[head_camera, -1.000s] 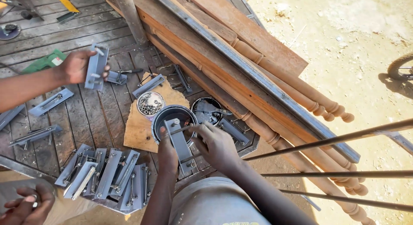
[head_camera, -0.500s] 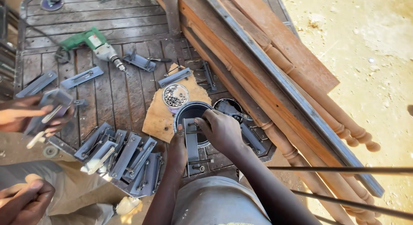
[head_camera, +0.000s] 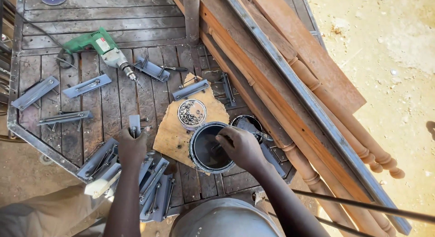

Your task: Painting small metal brackets with black paint using a brush on a workshop floor.

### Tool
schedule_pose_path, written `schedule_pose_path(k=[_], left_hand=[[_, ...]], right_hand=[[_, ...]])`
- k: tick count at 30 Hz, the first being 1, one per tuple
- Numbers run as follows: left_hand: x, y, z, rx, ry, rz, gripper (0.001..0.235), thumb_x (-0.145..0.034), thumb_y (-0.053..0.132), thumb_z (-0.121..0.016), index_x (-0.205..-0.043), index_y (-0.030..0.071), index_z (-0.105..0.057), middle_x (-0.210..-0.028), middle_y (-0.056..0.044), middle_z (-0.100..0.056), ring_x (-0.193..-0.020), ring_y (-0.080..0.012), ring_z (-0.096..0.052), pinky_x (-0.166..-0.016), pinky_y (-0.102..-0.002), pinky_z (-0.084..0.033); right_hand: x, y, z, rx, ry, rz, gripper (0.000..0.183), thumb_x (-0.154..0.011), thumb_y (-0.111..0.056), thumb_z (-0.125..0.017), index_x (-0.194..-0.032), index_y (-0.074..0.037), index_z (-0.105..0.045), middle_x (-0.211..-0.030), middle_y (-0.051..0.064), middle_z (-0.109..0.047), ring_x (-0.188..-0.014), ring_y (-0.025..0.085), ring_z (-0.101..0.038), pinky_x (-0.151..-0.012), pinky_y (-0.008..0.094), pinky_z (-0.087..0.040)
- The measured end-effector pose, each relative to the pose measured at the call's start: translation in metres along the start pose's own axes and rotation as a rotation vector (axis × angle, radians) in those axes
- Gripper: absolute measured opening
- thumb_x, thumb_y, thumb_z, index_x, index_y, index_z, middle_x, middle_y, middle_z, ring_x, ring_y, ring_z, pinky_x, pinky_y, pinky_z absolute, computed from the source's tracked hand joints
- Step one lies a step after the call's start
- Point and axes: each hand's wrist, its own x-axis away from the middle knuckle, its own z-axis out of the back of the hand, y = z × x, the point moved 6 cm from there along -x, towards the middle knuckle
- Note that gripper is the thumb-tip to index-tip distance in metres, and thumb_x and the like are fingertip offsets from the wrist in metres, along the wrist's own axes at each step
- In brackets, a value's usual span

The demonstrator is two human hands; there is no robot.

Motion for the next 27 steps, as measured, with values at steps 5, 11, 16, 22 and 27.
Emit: schedule_pose_path(k=[5,11,16,22,27], left_hand=[[-0.03,0.02,0.0,-0.395,-0.068,-0.023,0.058,-0.092,0.036,-0.068,-0.137,0.001,-0.06,-0.118,-0.024,-0.07,-0.106,-0.0437,-0.071,-0.084,-0.061,-0.058],[-0.075,-0.002,-0.039,-0.73,-0.12,-0.001,0.052,-0.099,0.032,-0.064,-0.144,0.007,-0.062,-0.138,-0.02,-0.064,-0.128,-0.0407,-0.061,-0.106,-0.059,-0.045],[-0.046,0.032,-0.029,-0.797,-0.049,0.003,0.05,-0.104,0.033,-0.057,-0.146,0.006,-0.056,-0.149,-0.02,-0.053,-0.143,-0.0377,-0.048,-0.118,-0.058,-0.032],[-0.06,0.048,-0.048,-0.691,-0.029,-0.11,0.056,-0.102,0.045,-0.059,-0.139,0.003,-0.059,-0.142,-0.022,-0.051,-0.138,-0.0429,-0.044,-0.109,-0.061,-0.032],[-0.071,0.094,-0.051,-0.526,0.053,-0.241,0.04,-0.102,0.036,-0.061,-0.129,0.007,-0.064,-0.128,-0.018,-0.057,-0.129,-0.0405,-0.052,-0.11,-0.062,-0.031]], right_hand=[[-0.023,0.016,0.008,0.038,0.011,-0.048,0.025,-0.101,-0.031,-0.059,-0.11,-0.01,-0.069,-0.097,0.017,-0.073,-0.089,0.043,-0.071,-0.072,0.053,-0.06],[-0.059,0.009,-0.002,0.109,-0.043,-0.025,0.023,-0.099,-0.027,-0.059,-0.109,-0.01,-0.07,-0.099,0.016,-0.073,-0.088,0.042,-0.071,-0.071,0.052,-0.06],[-0.098,-0.01,-0.041,0.202,-0.17,0.125,0.02,-0.097,-0.022,-0.062,-0.11,-0.008,-0.069,-0.099,0.018,-0.07,-0.086,0.045,-0.07,-0.069,0.055,-0.06],[-0.138,-0.011,-0.107,0.442,-0.359,0.184,0.04,-0.091,-0.017,-0.072,-0.13,-0.014,-0.061,-0.123,0.016,-0.058,-0.102,0.045,-0.068,-0.076,0.057,-0.062],[-0.156,0.011,-0.133,0.462,-0.44,0.14,0.04,-0.093,-0.007,-0.07,-0.131,-0.017,-0.063,-0.13,0.016,-0.05,-0.094,0.048,-0.069,-0.07,0.058,-0.064]])
